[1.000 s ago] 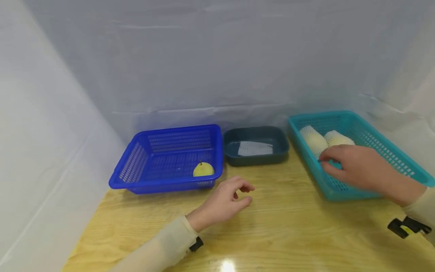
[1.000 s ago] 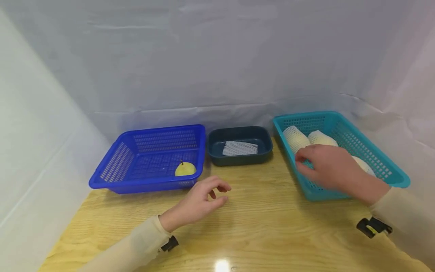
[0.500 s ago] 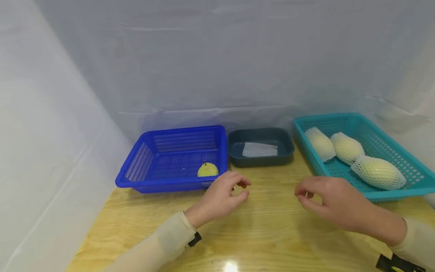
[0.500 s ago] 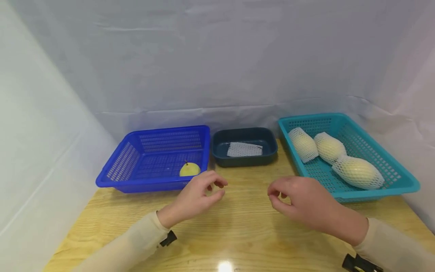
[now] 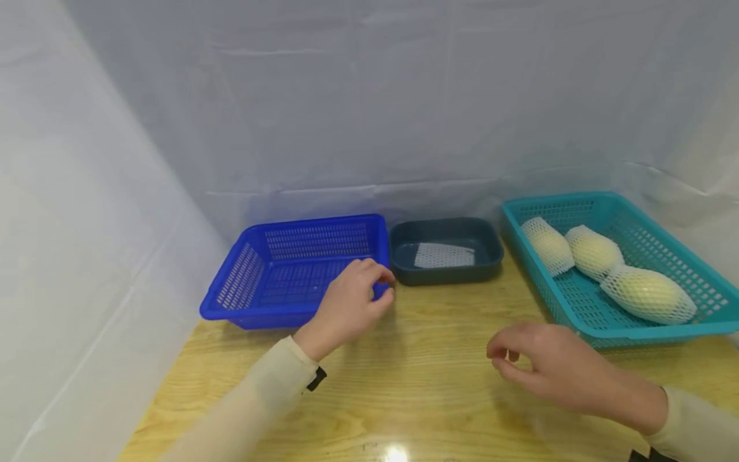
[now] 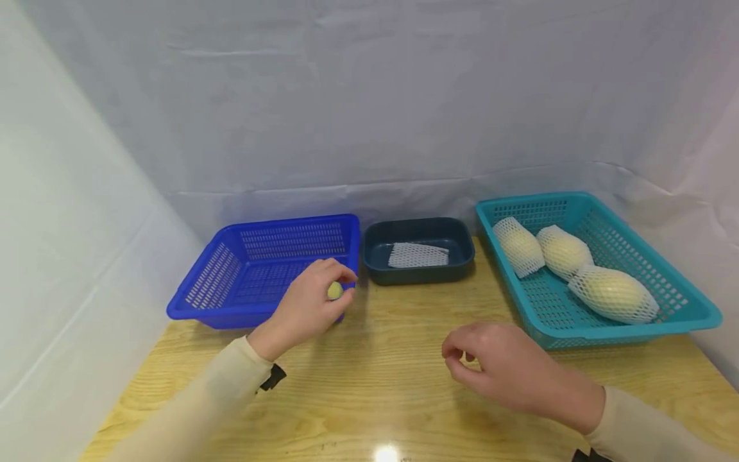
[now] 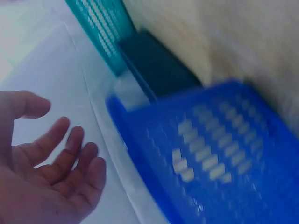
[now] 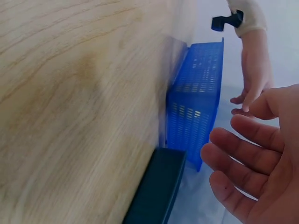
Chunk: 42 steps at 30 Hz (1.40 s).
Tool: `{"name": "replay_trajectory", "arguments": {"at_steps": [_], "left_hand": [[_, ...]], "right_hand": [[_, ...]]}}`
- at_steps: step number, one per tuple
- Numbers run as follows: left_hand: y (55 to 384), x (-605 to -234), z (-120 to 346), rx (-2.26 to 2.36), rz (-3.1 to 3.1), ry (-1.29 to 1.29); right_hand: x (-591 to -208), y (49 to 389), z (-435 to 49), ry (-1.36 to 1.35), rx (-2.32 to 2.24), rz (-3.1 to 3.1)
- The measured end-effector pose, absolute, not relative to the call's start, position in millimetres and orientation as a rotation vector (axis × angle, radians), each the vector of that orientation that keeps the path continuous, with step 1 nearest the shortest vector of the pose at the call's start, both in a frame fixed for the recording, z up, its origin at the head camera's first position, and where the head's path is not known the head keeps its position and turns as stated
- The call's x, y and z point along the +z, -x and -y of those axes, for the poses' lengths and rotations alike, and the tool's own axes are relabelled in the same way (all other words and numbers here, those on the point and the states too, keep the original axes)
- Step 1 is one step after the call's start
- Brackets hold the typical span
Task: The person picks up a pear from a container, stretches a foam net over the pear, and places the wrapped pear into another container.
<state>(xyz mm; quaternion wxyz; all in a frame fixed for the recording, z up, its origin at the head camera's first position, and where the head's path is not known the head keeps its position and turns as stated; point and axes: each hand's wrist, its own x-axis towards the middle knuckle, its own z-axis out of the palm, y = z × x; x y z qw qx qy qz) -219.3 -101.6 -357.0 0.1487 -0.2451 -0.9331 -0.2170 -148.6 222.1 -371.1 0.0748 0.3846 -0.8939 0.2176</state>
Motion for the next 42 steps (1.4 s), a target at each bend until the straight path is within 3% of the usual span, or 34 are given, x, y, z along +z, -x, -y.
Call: {"name": "replay_trajectory", "arguments": {"at_steps": [14, 42], "left_hand": [[262, -350, 128, -0.405, 3.116, 0.410], [295, -367, 138, -0.381, 3.317, 0.419]], "right_hand": [[-381, 151, -224, -1.166, 0.665, 2.720], [-399, 157, -222, -1.123, 0.683, 2.685]]}}
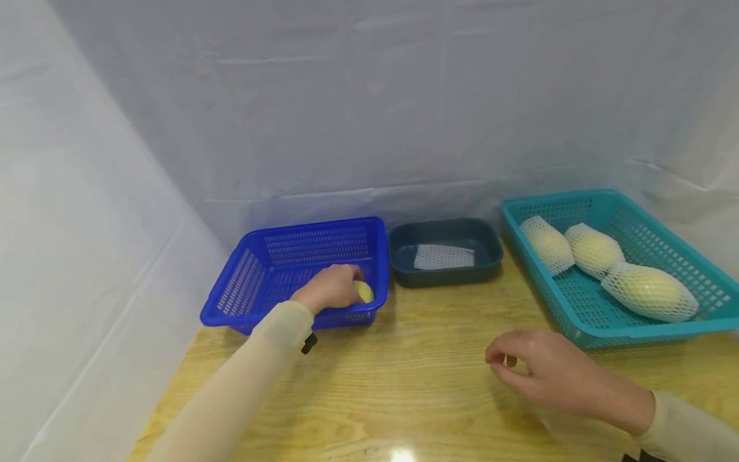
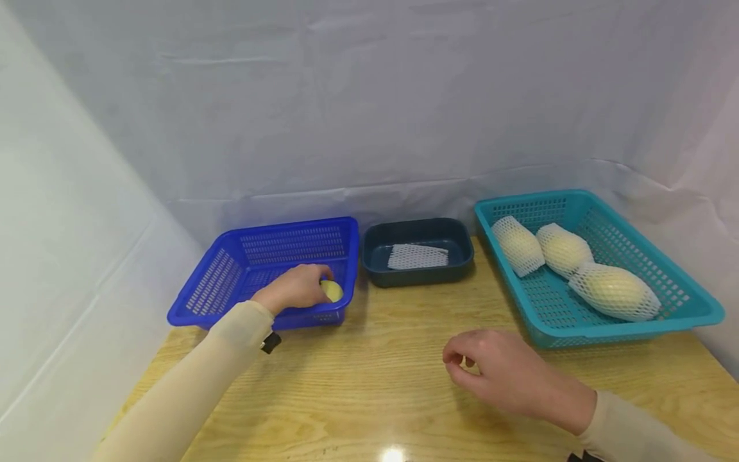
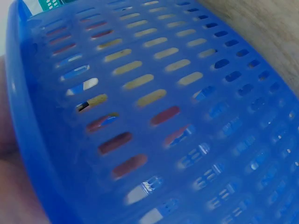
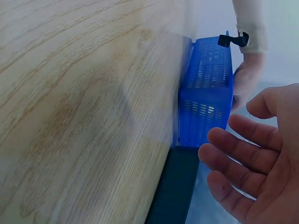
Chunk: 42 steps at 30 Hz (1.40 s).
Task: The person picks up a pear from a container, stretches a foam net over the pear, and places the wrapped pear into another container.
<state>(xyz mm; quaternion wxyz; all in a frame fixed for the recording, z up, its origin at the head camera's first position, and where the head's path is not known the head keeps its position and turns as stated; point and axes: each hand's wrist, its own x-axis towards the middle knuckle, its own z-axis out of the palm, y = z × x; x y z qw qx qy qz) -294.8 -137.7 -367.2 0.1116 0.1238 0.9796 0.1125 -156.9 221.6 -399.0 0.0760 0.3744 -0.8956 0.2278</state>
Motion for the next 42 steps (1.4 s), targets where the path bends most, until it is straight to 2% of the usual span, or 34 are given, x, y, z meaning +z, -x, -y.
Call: {"name": "replay_trajectory", "arguments": {"at_steps": [16, 29, 42], "left_hand": [[291, -360, 147, 0.416, -2.978, -0.390], [278, -320, 151, 0.588, -3.028, -0.386], [251, -286, 128, 0.680, -3.038, -0.473]], "right_hand": [[-401, 156, -224, -1.104, 0.710, 2.712], [-403, 156, -221, -1.085, 0.696, 2.737], [-404, 155, -220, -1.079, 0.716, 2.744]]}}
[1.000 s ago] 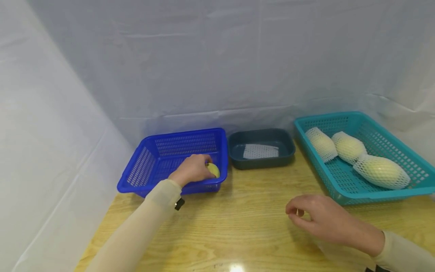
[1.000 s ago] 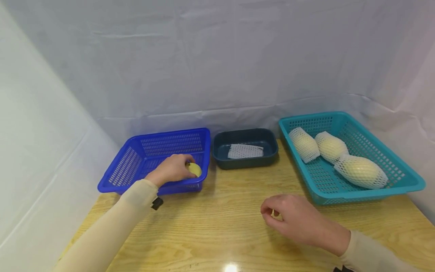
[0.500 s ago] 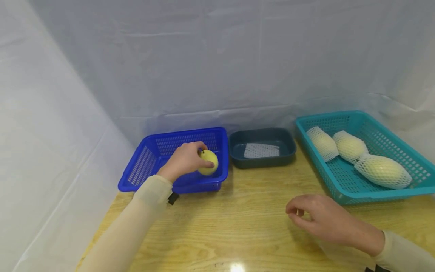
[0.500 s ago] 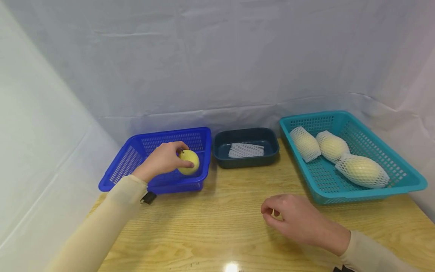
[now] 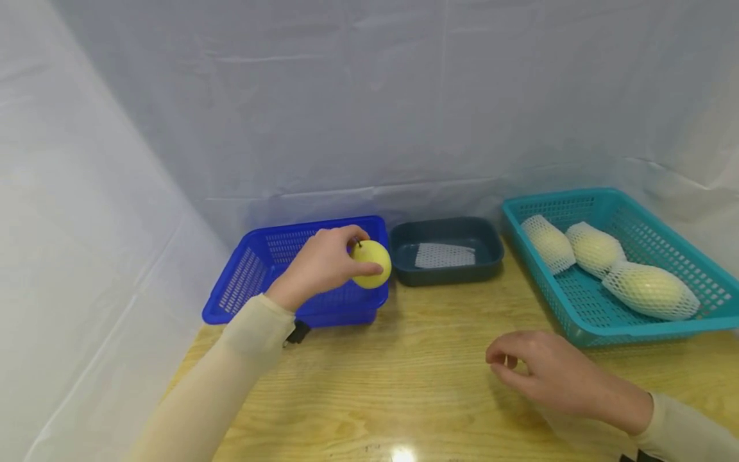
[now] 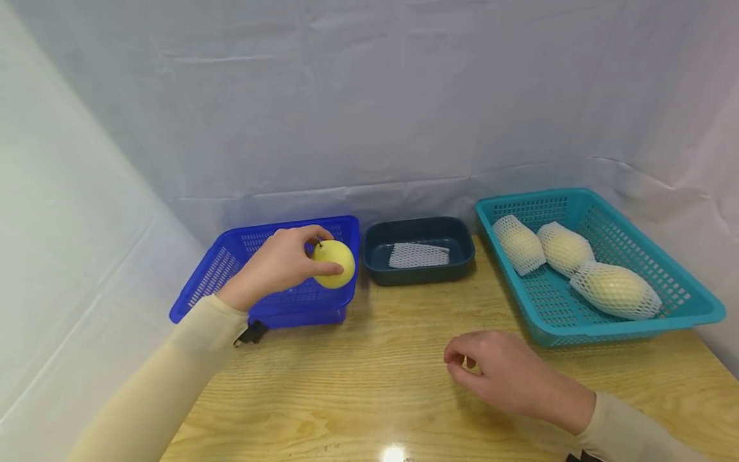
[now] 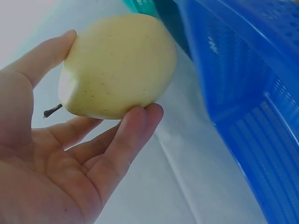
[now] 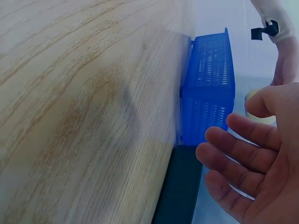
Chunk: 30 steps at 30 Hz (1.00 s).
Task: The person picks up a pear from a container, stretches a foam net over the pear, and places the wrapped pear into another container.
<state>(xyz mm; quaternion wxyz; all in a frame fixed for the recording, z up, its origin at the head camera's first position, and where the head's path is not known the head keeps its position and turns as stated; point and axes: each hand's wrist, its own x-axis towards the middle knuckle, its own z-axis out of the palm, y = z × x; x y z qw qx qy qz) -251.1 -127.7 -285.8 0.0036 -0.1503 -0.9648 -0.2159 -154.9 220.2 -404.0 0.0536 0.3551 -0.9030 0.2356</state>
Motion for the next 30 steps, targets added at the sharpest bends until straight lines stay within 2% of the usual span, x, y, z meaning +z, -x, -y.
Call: {"name": "replay_trajectory", "arguments": {"at_steps": [16, 30], "left_hand": [[229, -287, 94, -0.686, 3.044, 0.609], [242, -295, 119, -0.655, 3.078, 0.506]], "right_hand": [[-406, 155, -224, -1.076, 0.749, 2.734], [-410, 159, -221, -1.072, 0.834, 2.777]]}}
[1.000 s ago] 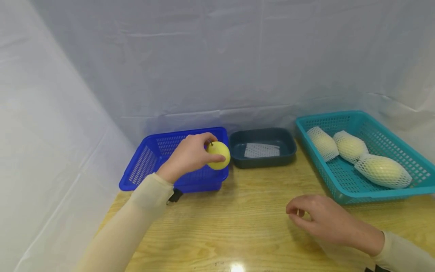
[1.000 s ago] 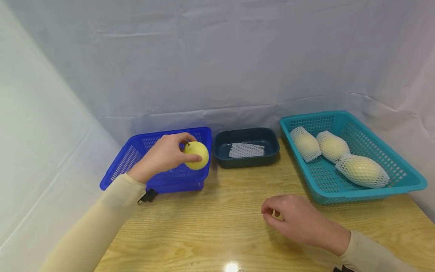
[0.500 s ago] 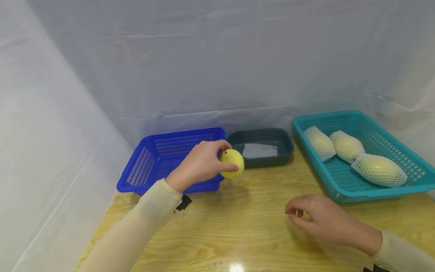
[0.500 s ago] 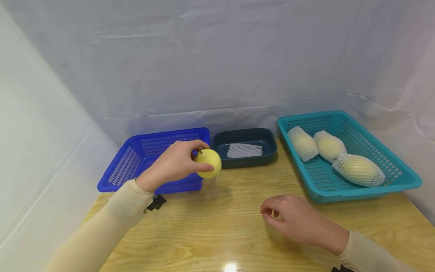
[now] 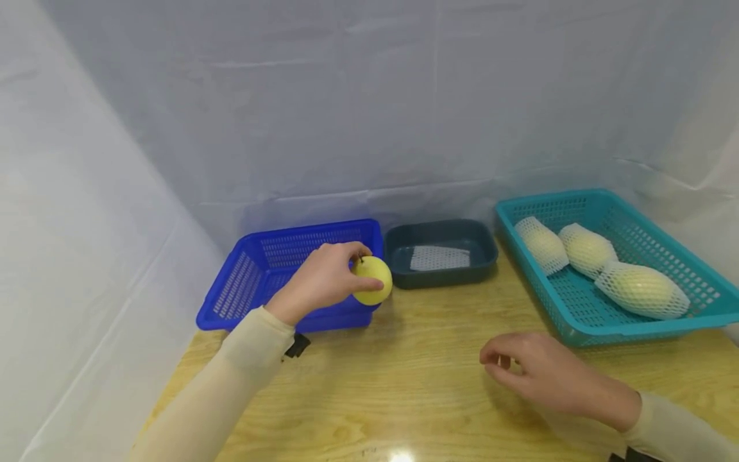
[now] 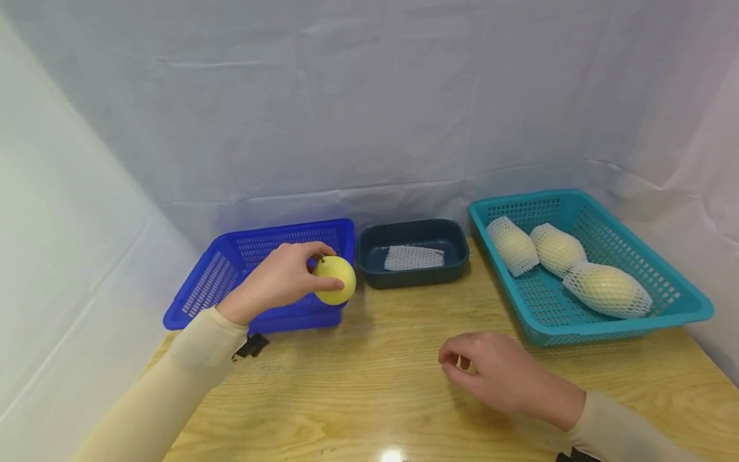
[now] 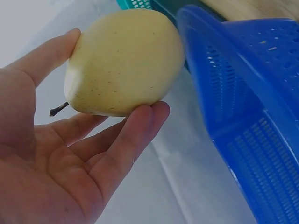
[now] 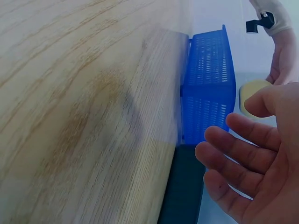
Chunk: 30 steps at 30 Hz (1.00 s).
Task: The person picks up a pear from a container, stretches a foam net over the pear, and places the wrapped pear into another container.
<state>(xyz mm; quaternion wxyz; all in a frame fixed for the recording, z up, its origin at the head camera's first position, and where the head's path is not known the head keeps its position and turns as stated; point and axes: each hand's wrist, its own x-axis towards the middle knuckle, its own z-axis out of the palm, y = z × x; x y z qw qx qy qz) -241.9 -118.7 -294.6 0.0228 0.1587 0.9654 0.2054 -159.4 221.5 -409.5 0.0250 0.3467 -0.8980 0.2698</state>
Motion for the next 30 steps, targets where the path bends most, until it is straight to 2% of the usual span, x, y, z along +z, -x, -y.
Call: {"name": "replay_trajectory", "arguments": {"at_steps": [10, 19, 26, 30], "left_hand": [[250, -300, 138, 0.650, -3.022, -0.430], [263, -321, 152, 0.609, -3.003, -0.362], [265, -330, 150, 0.601, -2.991, -0.366], [264, -323, 147, 0.584, -3.009, -0.397]], "right_hand": [[-413, 170, -213, -1.055, 0.929, 2.778], [-416, 175, -206, -1.082, 1.009, 2.814], [-417, 176, -205, -1.080, 1.001, 2.800], [-418, 176, -205, -1.083, 0.998, 2.790]]}}
